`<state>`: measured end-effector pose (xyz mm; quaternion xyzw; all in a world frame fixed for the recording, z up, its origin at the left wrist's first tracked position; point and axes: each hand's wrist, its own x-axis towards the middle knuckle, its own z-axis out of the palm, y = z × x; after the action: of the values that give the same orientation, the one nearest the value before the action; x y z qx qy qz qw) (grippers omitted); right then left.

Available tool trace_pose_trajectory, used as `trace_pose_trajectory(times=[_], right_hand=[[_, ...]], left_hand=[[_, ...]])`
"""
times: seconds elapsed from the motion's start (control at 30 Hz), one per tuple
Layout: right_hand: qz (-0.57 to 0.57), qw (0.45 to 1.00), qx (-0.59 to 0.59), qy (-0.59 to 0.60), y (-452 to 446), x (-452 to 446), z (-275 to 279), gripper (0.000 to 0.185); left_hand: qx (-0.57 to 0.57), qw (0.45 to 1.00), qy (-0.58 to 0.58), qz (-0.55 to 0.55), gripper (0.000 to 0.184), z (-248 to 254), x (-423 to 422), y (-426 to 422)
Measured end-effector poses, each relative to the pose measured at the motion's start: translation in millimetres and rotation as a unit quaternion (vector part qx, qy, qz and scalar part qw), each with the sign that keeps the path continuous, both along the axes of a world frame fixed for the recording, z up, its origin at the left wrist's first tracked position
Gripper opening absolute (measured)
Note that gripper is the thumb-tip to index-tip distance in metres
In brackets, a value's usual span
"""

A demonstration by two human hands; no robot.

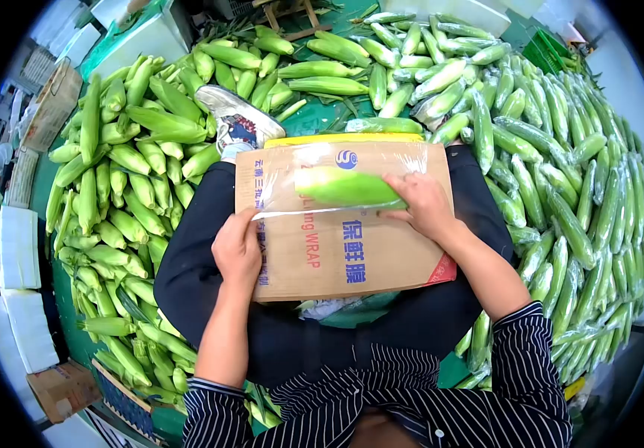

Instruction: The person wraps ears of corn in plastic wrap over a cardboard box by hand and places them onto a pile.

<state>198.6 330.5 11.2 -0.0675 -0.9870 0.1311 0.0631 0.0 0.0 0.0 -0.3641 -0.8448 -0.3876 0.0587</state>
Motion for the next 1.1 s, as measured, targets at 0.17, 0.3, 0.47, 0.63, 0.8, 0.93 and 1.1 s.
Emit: trace_pose_trajectory(times=[0.17, 0.3, 0.47, 0.63, 0.8, 0.93, 1.1], right_hand=[[0.137, 0.986, -0.09, -0.012, -42.3, 21.8, 12.6, 0.076], [0.088, 0.975, -0.047, -0.201, -57.9, -2.6, 51.4, 0.073], [-0.008, 0.994, 0.006, 0.111, -49.6, -34.6, 53.9, 0.068], [-0.068, 0.997, -0.017, 0.018, -9.7, -71.8, 25.4, 0.063], [0.013, 0.978, -0.189, -0.092, -23.4, -47.9, 58.8, 0.062], [0.063, 0.953, -0.22, -0.201, -20.8, -49.7, 79.0, 0.057], [0.134, 0.99, -0.04, -0.012, -0.5, -96.4, 18.4, 0.06]], left_hand=[[0.224, 0.962, -0.139, 0.074, 0.014, 8.2, 57.6, -15.2], [-0.054, 0.982, 0.055, -0.173, 0.03, 36.6, 66.5, 36.4], [-0.18, 0.952, 0.237, -0.073, 0.046, 40.4, -15.0, 167.7], [-0.136, 0.963, 0.135, -0.188, 0.04, 60.1, -10.3, 175.6], [-0.045, 0.905, 0.327, -0.269, 0.053, 37.4, -5.6, 133.1], [-0.148, 0.934, 0.147, -0.289, 0.045, 54.6, 14.6, 109.4], [-0.304, 0.892, -0.017, -0.334, 0.046, 68.6, 11.1, 124.1]])
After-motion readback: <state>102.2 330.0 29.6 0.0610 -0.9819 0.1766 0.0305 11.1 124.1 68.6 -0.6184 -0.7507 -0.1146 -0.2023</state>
